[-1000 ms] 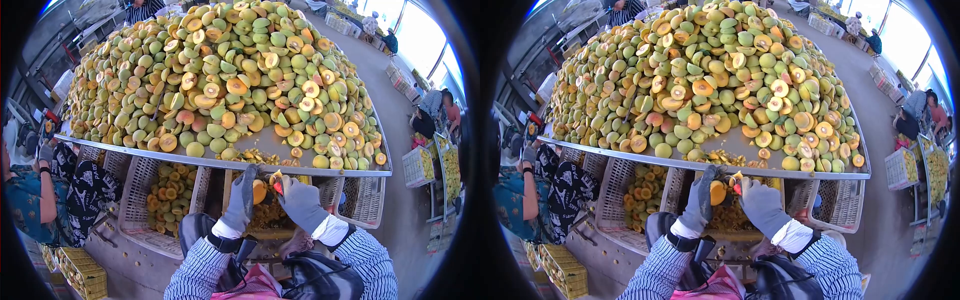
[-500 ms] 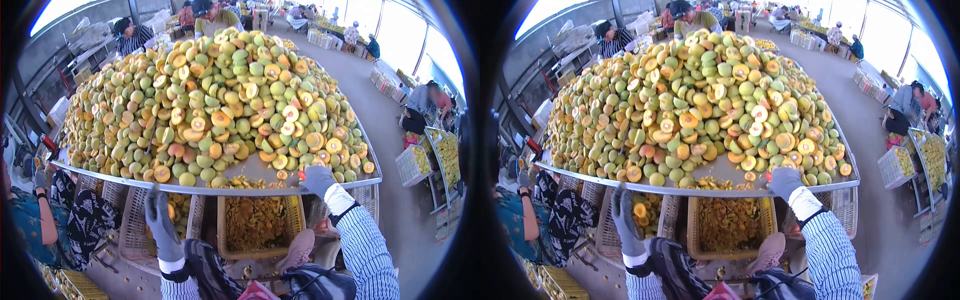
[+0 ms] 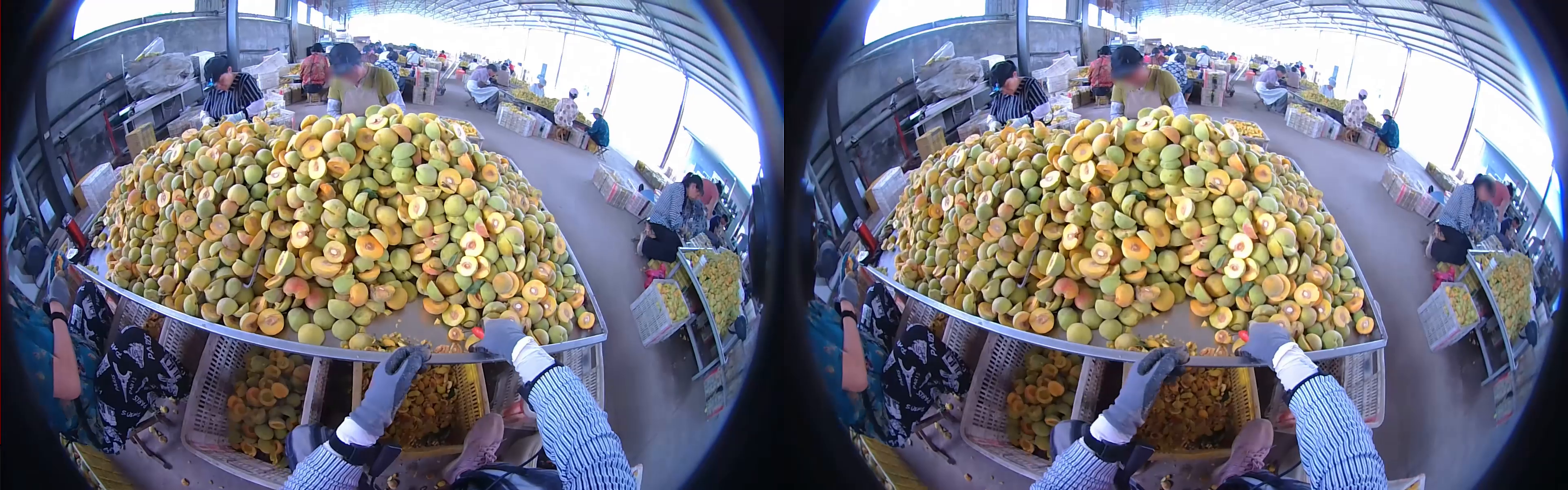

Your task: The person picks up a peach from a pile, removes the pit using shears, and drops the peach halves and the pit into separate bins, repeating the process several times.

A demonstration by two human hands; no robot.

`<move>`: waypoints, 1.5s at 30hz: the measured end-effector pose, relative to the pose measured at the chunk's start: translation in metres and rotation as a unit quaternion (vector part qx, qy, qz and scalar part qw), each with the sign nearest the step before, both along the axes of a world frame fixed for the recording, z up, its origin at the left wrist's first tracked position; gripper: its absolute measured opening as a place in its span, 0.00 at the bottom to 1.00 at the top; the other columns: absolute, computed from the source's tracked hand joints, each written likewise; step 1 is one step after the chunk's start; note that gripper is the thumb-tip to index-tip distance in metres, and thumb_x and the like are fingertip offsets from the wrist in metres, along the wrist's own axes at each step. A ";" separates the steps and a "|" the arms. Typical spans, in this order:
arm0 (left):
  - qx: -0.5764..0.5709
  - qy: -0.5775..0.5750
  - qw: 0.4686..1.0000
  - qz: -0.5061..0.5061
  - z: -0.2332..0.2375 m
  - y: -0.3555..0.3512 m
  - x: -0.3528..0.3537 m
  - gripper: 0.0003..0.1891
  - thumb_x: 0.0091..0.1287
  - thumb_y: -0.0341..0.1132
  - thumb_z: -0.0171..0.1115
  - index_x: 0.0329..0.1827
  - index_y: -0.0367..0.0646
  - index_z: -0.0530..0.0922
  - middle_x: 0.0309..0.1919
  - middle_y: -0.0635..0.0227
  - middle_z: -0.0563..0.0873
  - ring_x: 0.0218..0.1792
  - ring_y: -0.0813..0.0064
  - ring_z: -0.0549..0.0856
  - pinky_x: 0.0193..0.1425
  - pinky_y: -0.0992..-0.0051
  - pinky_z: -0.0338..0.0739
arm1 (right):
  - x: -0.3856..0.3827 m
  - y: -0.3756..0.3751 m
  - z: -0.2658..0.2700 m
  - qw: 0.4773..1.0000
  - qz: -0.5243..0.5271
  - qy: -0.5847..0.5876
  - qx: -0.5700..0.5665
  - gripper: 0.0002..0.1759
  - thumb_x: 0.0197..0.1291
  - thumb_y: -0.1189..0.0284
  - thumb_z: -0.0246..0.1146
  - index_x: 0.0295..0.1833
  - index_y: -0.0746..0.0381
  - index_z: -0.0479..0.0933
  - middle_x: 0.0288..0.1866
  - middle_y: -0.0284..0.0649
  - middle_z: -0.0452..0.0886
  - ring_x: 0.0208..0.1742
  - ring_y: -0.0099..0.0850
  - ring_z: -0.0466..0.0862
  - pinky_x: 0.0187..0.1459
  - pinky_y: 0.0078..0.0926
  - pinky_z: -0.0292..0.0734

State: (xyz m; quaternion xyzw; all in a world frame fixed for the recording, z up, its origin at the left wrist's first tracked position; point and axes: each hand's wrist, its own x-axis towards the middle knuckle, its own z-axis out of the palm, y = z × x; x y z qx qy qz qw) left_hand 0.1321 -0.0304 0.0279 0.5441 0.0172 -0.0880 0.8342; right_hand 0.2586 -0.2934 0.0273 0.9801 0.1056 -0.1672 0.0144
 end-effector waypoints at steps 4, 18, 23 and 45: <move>-0.035 0.051 0.998 0.016 -0.004 -0.009 0.004 0.19 0.75 0.42 0.59 0.62 0.39 0.77 0.51 0.71 0.84 0.52 0.79 0.81 0.57 0.75 0.77 | 0.001 0.015 -0.002 0.994 -0.040 0.015 0.101 0.38 0.46 0.45 0.72 0.52 0.65 0.76 0.47 0.54 0.85 0.50 0.52 0.84 0.51 0.43 0.78; -0.265 0.061 0.959 0.075 -0.012 -0.010 0.002 0.28 0.69 0.35 0.67 0.69 0.41 0.66 0.61 0.61 0.76 0.60 0.67 0.79 0.64 0.63 0.78 | -0.084 0.102 0.055 0.754 -0.114 0.130 0.634 0.19 0.64 0.61 0.70 0.51 0.62 0.75 0.30 0.28 0.75 0.22 0.17 0.70 0.23 0.17 0.67; 0.143 -0.218 0.950 0.171 -0.016 -0.010 0.000 0.38 0.61 0.27 0.72 0.73 0.38 0.62 0.66 0.61 0.71 0.66 0.68 0.73 0.71 0.70 0.69 | -0.087 0.103 0.048 0.711 -0.190 0.232 0.636 0.25 0.61 0.57 0.71 0.52 0.63 0.74 0.26 0.30 0.73 0.19 0.17 0.72 0.19 0.18 0.67; 0.121 -0.219 0.937 0.243 -0.032 0.011 0.000 0.14 0.74 0.35 0.56 0.58 0.39 0.73 0.53 0.57 0.81 0.56 0.64 0.83 0.61 0.62 0.81 | -0.123 0.105 0.063 0.908 0.077 -0.018 0.411 0.28 0.65 0.53 0.65 0.56 0.65 0.74 0.40 0.56 0.83 0.43 0.56 0.83 0.42 0.46 0.78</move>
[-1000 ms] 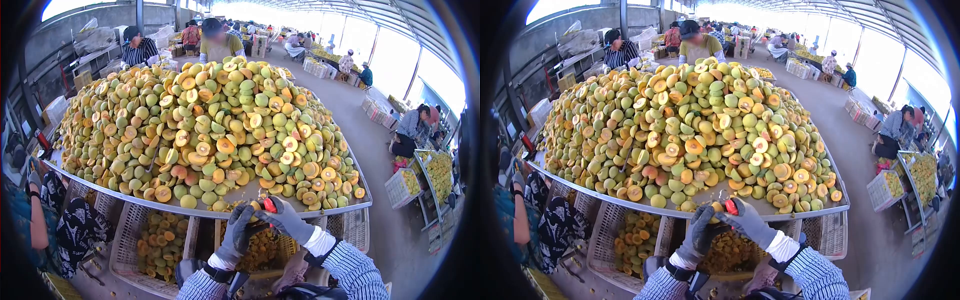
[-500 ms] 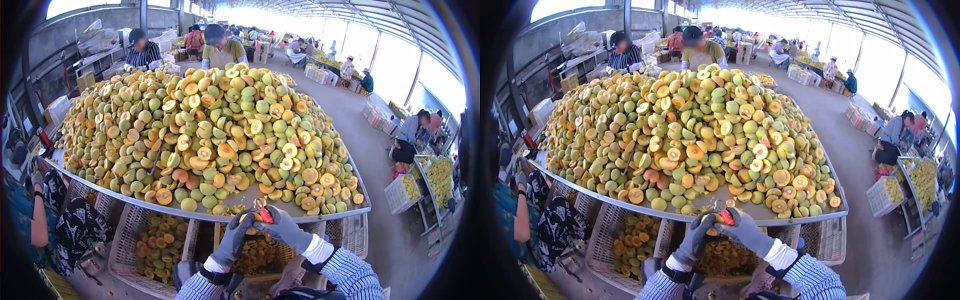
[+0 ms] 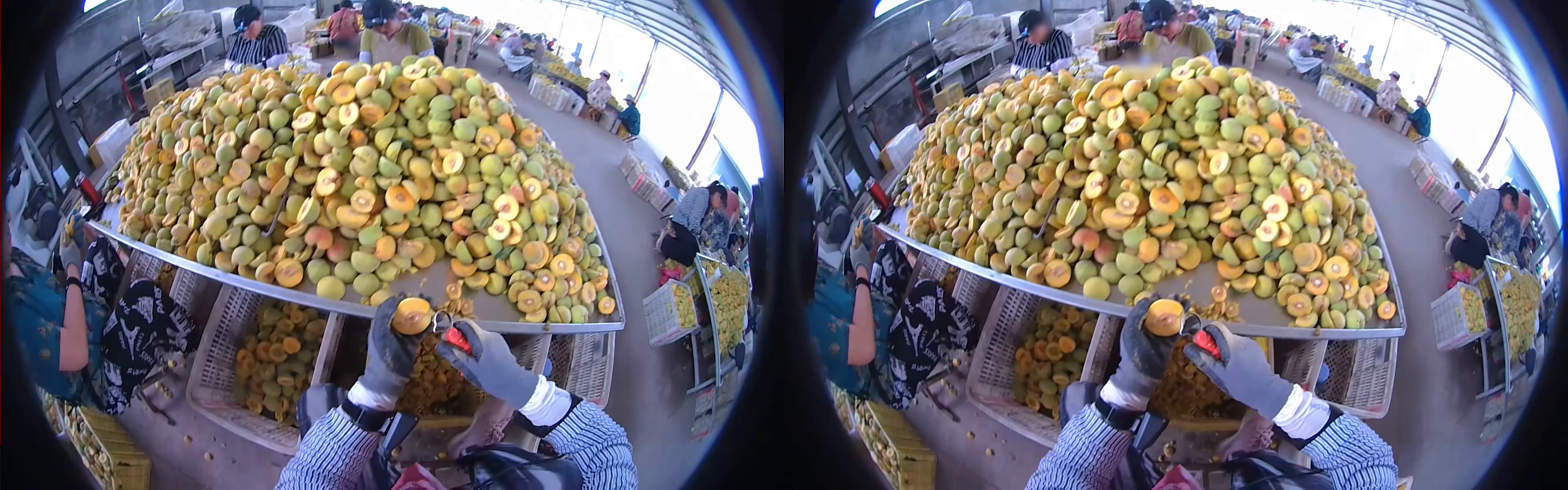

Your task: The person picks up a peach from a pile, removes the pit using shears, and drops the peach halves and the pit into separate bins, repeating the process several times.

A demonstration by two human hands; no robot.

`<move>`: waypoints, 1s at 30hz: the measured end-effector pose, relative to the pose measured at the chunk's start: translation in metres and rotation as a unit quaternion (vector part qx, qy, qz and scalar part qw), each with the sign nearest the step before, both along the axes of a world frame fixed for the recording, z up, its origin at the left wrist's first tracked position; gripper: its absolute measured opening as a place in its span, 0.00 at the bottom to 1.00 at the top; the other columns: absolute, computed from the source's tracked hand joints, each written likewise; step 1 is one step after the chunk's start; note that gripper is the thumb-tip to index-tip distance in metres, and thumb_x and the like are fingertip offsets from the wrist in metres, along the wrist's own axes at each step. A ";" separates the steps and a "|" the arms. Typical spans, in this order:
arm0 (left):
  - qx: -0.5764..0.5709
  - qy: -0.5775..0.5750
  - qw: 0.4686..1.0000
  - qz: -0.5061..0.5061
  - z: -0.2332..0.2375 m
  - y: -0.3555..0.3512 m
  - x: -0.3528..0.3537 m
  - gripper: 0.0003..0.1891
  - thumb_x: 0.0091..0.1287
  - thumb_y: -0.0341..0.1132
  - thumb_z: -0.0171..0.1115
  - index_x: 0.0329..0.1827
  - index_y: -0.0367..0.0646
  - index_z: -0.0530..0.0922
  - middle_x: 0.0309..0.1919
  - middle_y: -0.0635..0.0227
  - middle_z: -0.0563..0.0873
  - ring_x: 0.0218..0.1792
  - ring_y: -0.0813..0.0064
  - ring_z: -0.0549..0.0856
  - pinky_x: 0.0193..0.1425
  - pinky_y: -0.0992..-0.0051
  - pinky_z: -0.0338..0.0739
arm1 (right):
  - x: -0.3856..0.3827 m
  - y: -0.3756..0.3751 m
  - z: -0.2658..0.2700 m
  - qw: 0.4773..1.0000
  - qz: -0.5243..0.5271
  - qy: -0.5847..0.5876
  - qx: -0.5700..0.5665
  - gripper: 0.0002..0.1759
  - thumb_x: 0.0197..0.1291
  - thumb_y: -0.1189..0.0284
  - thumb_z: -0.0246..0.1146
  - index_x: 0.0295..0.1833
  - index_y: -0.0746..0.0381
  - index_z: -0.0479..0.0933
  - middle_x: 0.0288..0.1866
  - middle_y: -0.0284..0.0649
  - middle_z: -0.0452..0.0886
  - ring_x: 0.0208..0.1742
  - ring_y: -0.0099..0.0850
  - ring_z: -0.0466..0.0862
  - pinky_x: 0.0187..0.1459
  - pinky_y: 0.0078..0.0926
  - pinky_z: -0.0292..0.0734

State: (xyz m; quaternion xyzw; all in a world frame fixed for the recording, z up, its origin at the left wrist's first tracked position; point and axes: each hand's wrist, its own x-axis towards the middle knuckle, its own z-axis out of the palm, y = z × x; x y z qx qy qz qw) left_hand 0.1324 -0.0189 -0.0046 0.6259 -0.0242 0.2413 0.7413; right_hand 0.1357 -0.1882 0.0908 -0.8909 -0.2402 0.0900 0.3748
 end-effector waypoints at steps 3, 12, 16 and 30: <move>-0.222 0.033 0.970 -0.096 -0.008 -0.011 0.004 0.13 0.74 0.29 0.54 0.58 0.38 0.73 0.53 0.59 0.82 0.54 0.65 0.83 0.62 0.67 0.79 | -0.003 0.009 -0.015 0.998 -0.004 -0.052 -0.043 0.22 0.64 0.58 0.67 0.51 0.64 0.74 0.37 0.53 0.82 0.39 0.56 0.83 0.37 0.45 0.76; -0.161 0.056 0.985 -0.009 0.006 -0.011 -0.003 0.18 0.58 0.22 0.71 0.51 0.36 0.78 0.45 0.62 0.86 0.46 0.69 0.86 0.56 0.69 0.81 | -0.003 0.016 -0.028 0.997 -0.016 -0.062 -0.053 0.28 0.66 0.50 0.63 0.56 0.63 0.72 0.35 0.54 0.83 0.36 0.56 0.83 0.35 0.49 0.77; -0.287 0.073 0.953 -0.069 0.005 -0.008 -0.006 0.13 0.69 0.29 0.60 0.55 0.37 0.74 0.47 0.60 0.84 0.47 0.66 0.85 0.59 0.66 0.81 | -0.006 0.017 -0.034 0.996 0.001 -0.046 -0.073 0.26 0.66 0.49 0.62 0.53 0.62 0.73 0.34 0.54 0.83 0.36 0.56 0.83 0.34 0.50 0.76; -0.273 0.023 0.960 -0.061 0.031 -0.021 -0.013 0.19 0.73 0.43 0.58 0.55 0.36 0.68 0.47 0.56 0.81 0.45 0.63 0.86 0.53 0.62 0.85 | -0.010 0.028 0.006 0.898 -0.016 0.410 0.156 0.20 0.72 0.54 0.59 0.44 0.63 0.75 0.23 0.30 0.75 0.19 0.19 0.74 0.20 0.20 0.68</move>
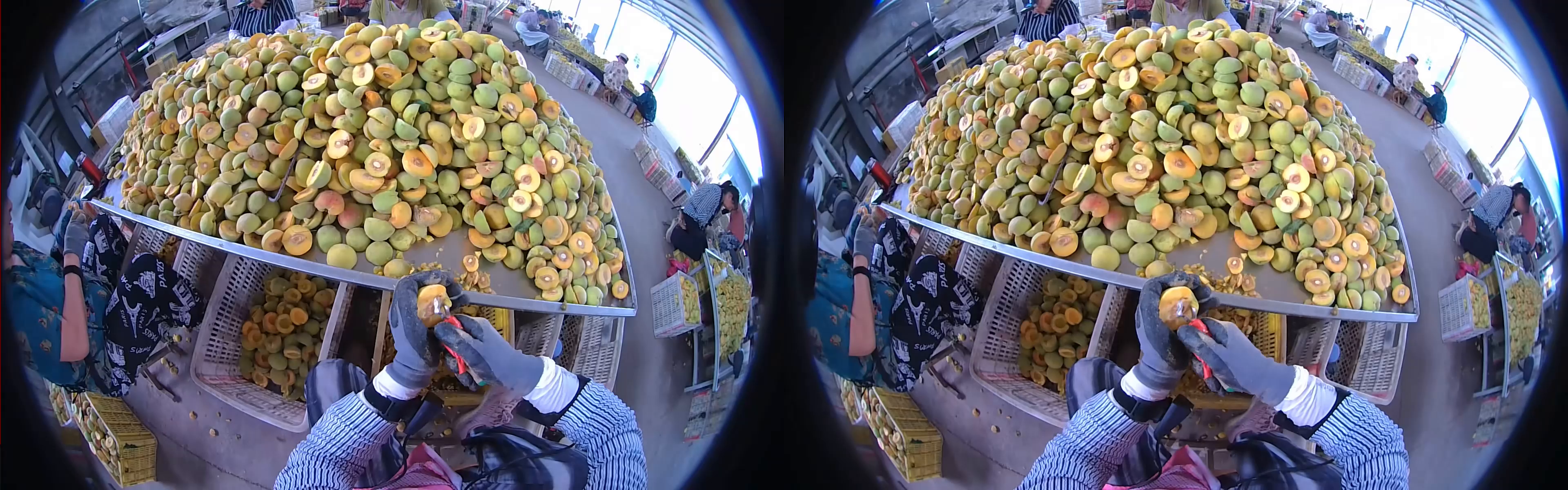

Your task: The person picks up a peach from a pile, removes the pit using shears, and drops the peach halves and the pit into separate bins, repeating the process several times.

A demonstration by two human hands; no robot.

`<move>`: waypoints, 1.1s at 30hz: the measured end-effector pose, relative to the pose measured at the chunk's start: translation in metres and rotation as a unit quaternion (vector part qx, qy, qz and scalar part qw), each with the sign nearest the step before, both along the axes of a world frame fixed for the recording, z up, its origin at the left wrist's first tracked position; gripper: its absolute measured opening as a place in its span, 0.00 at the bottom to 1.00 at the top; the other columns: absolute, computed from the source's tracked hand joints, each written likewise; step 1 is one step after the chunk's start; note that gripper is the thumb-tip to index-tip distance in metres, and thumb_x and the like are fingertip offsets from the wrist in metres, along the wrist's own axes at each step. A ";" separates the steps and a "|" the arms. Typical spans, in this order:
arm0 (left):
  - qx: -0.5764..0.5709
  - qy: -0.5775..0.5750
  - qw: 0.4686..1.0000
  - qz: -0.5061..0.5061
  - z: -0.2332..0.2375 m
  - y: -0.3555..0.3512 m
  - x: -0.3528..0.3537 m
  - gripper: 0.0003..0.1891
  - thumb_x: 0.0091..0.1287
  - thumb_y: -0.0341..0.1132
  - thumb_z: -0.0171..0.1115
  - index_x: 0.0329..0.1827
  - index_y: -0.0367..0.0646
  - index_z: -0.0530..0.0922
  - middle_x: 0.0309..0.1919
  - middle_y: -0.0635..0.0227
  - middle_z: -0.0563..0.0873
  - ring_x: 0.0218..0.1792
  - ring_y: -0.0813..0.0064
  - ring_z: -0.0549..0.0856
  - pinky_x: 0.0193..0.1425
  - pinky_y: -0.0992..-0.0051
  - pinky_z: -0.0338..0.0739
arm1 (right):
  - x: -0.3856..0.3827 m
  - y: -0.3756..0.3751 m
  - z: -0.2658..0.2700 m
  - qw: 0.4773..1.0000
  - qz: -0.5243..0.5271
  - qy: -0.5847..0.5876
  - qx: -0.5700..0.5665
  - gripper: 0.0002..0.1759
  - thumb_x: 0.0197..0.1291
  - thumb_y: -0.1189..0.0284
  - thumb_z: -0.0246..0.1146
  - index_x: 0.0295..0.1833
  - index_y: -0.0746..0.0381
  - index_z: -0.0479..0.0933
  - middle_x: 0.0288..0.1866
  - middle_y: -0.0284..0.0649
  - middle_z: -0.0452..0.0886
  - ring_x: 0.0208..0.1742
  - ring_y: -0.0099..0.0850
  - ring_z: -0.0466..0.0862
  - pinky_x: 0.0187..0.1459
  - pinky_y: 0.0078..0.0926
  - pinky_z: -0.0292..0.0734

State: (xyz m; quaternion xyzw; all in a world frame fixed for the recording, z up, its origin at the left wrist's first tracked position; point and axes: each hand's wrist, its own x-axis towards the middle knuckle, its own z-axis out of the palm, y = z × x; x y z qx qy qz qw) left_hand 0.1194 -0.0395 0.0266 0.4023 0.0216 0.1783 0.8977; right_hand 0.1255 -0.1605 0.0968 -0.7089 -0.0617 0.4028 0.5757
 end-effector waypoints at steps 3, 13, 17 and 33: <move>0.011 0.029 0.994 -0.108 0.005 0.014 -0.002 0.18 0.72 0.41 0.61 0.53 0.35 0.70 0.43 0.57 0.82 0.41 0.65 0.86 0.49 0.63 0.86 | -0.004 -0.002 -0.013 1.000 -0.002 0.006 -0.002 0.22 0.71 0.52 0.59 0.44 0.62 0.75 0.23 0.31 0.74 0.17 0.20 0.73 0.17 0.20 0.67; 0.194 0.057 0.979 -0.008 0.001 0.010 0.007 0.20 0.63 0.39 0.71 0.48 0.35 0.74 0.36 0.63 0.85 0.34 0.74 0.86 0.41 0.74 0.83 | 0.006 -0.010 -0.013 0.999 0.032 -0.026 -0.013 0.21 0.72 0.52 0.57 0.43 0.62 0.76 0.23 0.34 0.75 0.20 0.23 0.75 0.17 0.22 0.66; 0.424 -0.076 0.893 0.130 -0.010 0.014 0.011 0.17 0.65 0.38 0.68 0.48 0.36 0.75 0.35 0.64 0.85 0.33 0.73 0.86 0.40 0.75 0.83 | 0.011 -0.020 -0.015 0.922 0.029 0.325 0.207 0.24 0.71 0.49 0.58 0.41 0.62 0.75 0.21 0.31 0.72 0.18 0.20 0.73 0.17 0.19 0.64; 0.083 0.103 0.981 -0.144 -0.002 0.012 0.007 0.21 0.79 0.49 0.47 0.47 0.37 0.77 0.35 0.64 0.84 0.34 0.71 0.85 0.43 0.71 0.83 | 0.011 -0.041 -0.049 0.986 0.147 -0.054 -0.060 0.30 0.67 0.43 0.58 0.46 0.64 0.76 0.21 0.36 0.79 0.20 0.30 0.81 0.23 0.28 0.74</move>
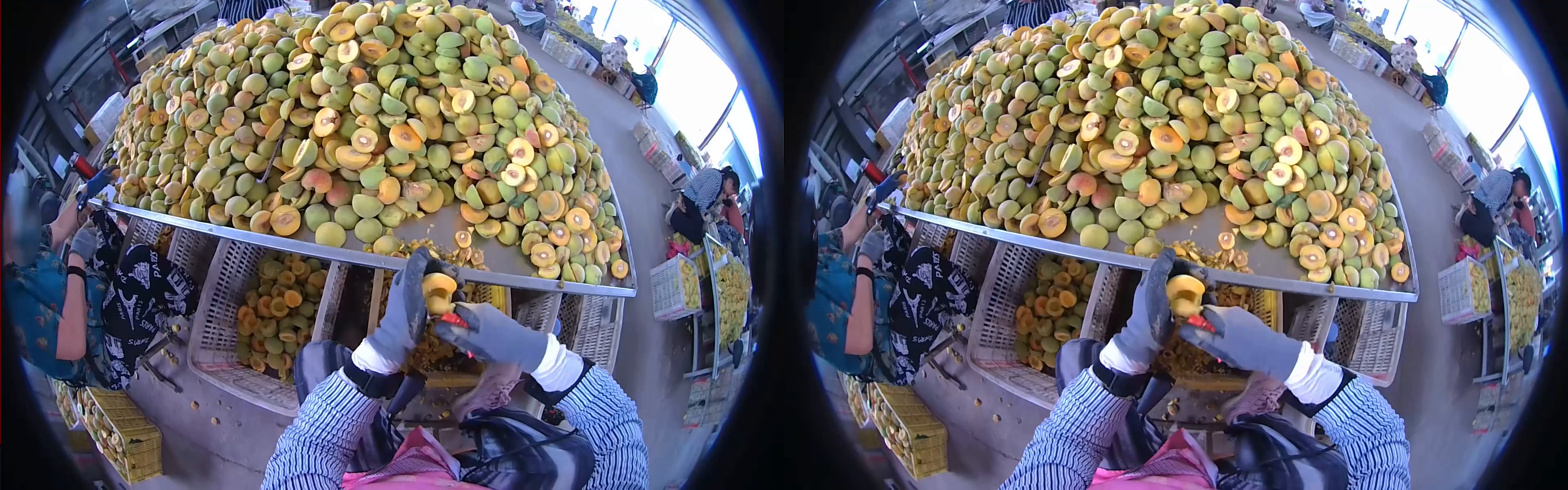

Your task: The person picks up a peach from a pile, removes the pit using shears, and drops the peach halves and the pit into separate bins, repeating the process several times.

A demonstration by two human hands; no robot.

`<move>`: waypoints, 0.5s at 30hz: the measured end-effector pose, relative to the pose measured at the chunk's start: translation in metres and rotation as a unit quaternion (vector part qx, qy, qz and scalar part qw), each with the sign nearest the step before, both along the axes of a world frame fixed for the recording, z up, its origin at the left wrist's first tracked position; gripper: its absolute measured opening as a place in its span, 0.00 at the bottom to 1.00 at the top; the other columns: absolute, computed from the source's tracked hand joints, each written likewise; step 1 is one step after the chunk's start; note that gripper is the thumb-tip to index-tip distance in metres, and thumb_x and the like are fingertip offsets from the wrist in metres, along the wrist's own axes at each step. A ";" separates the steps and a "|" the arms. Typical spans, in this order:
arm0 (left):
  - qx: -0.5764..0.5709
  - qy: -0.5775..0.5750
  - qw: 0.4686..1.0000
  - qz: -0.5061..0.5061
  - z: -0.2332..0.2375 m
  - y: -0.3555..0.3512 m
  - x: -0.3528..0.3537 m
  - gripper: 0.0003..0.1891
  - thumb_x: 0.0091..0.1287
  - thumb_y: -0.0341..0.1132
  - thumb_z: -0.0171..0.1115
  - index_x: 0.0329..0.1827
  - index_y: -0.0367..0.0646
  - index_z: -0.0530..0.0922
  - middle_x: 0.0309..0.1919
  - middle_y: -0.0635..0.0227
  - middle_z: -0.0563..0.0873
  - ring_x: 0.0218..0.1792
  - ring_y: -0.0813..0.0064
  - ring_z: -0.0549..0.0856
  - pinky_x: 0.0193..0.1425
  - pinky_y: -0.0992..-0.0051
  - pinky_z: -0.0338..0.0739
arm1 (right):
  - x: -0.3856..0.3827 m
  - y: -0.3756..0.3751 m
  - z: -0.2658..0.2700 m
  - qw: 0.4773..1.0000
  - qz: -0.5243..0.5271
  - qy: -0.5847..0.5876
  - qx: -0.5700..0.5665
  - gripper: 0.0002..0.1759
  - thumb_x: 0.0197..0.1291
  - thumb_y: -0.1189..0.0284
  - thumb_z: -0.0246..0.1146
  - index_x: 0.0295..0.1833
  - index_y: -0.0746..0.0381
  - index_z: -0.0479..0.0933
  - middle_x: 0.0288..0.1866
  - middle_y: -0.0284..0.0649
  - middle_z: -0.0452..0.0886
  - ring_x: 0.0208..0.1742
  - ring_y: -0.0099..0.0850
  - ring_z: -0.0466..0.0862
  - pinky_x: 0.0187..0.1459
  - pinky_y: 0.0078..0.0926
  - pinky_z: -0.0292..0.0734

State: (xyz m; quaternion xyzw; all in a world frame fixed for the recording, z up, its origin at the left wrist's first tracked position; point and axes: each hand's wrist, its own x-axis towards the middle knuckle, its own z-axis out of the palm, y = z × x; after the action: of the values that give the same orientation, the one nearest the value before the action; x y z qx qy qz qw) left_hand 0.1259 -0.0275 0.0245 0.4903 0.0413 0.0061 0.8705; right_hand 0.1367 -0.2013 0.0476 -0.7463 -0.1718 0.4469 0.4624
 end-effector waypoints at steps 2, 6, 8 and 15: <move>-0.071 0.047 0.996 0.002 -0.009 0.008 0.002 0.24 0.78 0.53 0.47 0.48 0.36 0.76 0.37 0.62 0.84 0.35 0.68 0.86 0.45 0.71 0.84 | -0.012 0.005 0.013 0.838 0.126 -0.480 -0.227 0.27 0.65 0.46 0.61 0.50 0.61 0.75 0.25 0.42 0.82 0.23 0.40 0.83 0.25 0.37 0.76; -0.187 0.135 0.973 0.023 -0.001 0.024 0.001 0.27 0.76 0.58 0.49 0.46 0.37 0.77 0.35 0.58 0.85 0.34 0.63 0.88 0.33 0.63 0.87 | -0.021 -0.013 -0.001 0.856 0.035 -0.485 -0.176 0.26 0.59 0.49 0.67 0.54 0.55 0.74 0.33 0.43 0.85 0.31 0.45 0.86 0.30 0.41 0.79; -0.072 0.115 0.990 -0.022 -0.002 0.026 -0.004 0.30 0.75 0.61 0.49 0.47 0.36 0.78 0.37 0.56 0.86 0.35 0.64 0.88 0.37 0.66 0.87 | -0.018 -0.015 0.003 0.853 0.004 -0.493 -0.172 0.29 0.58 0.50 0.69 0.57 0.56 0.73 0.36 0.45 0.86 0.34 0.47 0.87 0.34 0.40 0.80; 0.043 0.014 0.993 -0.111 -0.002 -0.018 -0.043 0.27 0.77 0.52 0.50 0.69 0.42 0.69 0.53 0.65 0.82 0.53 0.74 0.82 0.53 0.69 0.84 | -0.018 -0.013 0.005 0.963 -0.245 -0.046 0.105 0.19 0.60 0.63 0.72 0.50 0.63 0.79 0.28 0.30 0.79 0.27 0.21 0.78 0.30 0.25 0.75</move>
State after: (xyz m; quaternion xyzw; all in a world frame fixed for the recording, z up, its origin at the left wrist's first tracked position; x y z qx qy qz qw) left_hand 0.0834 -0.0458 0.0221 0.5288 -0.0017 -0.0961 0.8433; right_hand 0.1192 -0.2143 0.0521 -0.7329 -0.0504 0.2642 0.6249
